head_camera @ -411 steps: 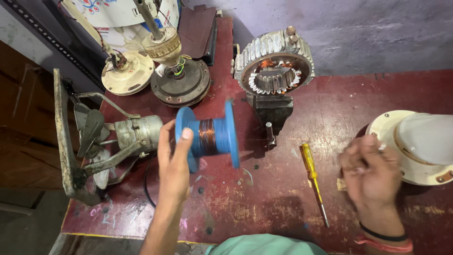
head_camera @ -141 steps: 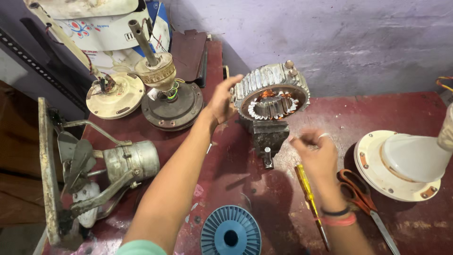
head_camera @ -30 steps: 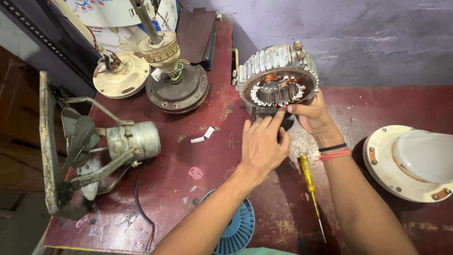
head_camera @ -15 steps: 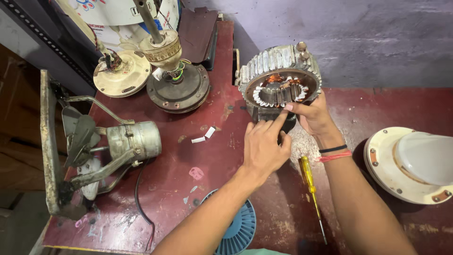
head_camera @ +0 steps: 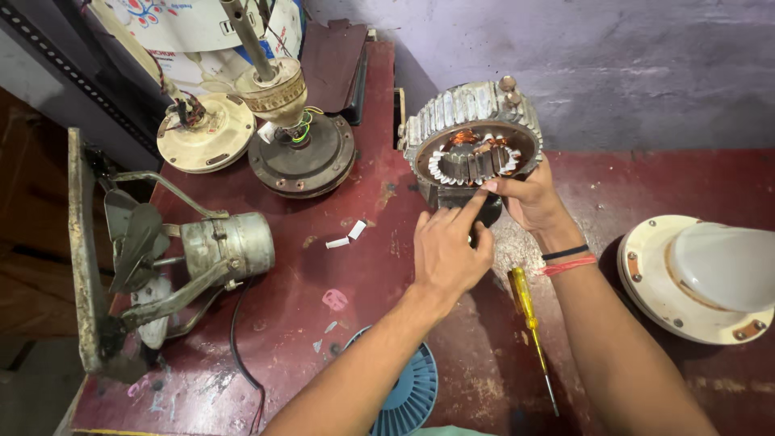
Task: The person works on a disassembled electric motor rotor clamped in a vise, using a yellow screwdriver to adjust and secure copper windings and white insulating spacers. The person repeatedly inserts and presses the spacers into the rotor slots while manipulating the windings by hand.
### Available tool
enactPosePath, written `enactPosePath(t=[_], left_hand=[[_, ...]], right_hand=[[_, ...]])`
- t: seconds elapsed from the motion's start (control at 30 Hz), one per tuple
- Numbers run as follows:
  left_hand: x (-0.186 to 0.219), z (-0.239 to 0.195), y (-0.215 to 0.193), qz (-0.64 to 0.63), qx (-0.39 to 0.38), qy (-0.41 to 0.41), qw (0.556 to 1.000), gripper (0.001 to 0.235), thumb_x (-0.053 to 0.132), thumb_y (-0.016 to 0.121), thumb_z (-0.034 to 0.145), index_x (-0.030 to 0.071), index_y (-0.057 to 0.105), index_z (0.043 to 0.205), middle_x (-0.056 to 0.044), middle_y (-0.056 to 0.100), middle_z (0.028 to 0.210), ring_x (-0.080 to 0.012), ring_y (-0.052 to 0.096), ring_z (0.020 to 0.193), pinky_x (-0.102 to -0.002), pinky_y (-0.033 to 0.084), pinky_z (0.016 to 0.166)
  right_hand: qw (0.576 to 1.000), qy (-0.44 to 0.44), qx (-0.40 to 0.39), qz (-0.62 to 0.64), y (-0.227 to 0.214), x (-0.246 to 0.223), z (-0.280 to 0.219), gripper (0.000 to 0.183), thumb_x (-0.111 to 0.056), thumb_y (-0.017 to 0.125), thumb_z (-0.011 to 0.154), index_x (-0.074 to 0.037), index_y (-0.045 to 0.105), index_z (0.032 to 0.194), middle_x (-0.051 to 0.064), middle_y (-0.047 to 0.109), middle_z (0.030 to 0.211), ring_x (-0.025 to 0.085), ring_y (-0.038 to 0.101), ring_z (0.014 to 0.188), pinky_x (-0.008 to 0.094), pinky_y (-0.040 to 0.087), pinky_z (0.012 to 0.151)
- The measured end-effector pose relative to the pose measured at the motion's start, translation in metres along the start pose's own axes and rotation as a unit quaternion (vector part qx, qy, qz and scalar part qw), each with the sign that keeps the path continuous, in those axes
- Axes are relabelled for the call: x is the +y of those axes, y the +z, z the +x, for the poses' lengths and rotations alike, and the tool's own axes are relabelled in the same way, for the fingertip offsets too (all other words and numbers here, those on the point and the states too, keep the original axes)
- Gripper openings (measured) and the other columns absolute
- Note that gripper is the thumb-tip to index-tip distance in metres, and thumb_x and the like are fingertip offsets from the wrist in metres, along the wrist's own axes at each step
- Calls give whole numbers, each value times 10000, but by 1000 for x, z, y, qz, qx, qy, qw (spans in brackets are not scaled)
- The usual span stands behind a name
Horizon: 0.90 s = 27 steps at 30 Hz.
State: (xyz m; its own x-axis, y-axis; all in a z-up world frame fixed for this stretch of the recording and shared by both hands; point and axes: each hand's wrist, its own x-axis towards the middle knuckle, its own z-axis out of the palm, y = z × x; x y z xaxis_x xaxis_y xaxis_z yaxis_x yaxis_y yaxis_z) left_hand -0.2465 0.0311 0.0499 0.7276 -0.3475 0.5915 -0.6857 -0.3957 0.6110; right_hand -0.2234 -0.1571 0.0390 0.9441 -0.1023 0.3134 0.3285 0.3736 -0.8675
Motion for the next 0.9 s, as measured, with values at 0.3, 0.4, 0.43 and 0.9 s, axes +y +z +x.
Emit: enactPosePath(t=[0.3,0.4,0.43,0.9], left_hand=[[-1,-2,-7,-37,-27,-9,999,455,97,589,880,94,687,1325,-99,668,799,-274,635,801,-427,421,784],[-1,-2,-6,-71,5,-7,997,322,113,596,905,92,715,1203,-94,686,850,-277,638,822,-422,426,791],[-1,-3,-5,-83,18,-7,996,266,123,601,914,92,729,1145,-92,694,869,-280,639,830,-421,428,794],[-15,-2,-8,-194,181,-105,958,110,44,541,839,-1,622,779,-124,599,721,-229,589,637,-335,431,598]], right_hand=[[997,-53,46,-32,9,-8,-35,749,85,742,780,-24,460,1465,133,590,1378,224,604,1290,366,504,1144],[985,-36,142,-92,6,-8,-62,658,24,709,810,-19,492,1430,120,626,1377,204,628,1299,351,512,1141],[977,-21,180,-113,5,-7,-73,610,-1,698,822,-16,517,1405,112,651,1359,194,646,1279,347,526,1116],[836,15,261,-483,22,43,-226,89,-101,783,862,-23,759,897,-20,664,674,44,528,576,221,402,512]])
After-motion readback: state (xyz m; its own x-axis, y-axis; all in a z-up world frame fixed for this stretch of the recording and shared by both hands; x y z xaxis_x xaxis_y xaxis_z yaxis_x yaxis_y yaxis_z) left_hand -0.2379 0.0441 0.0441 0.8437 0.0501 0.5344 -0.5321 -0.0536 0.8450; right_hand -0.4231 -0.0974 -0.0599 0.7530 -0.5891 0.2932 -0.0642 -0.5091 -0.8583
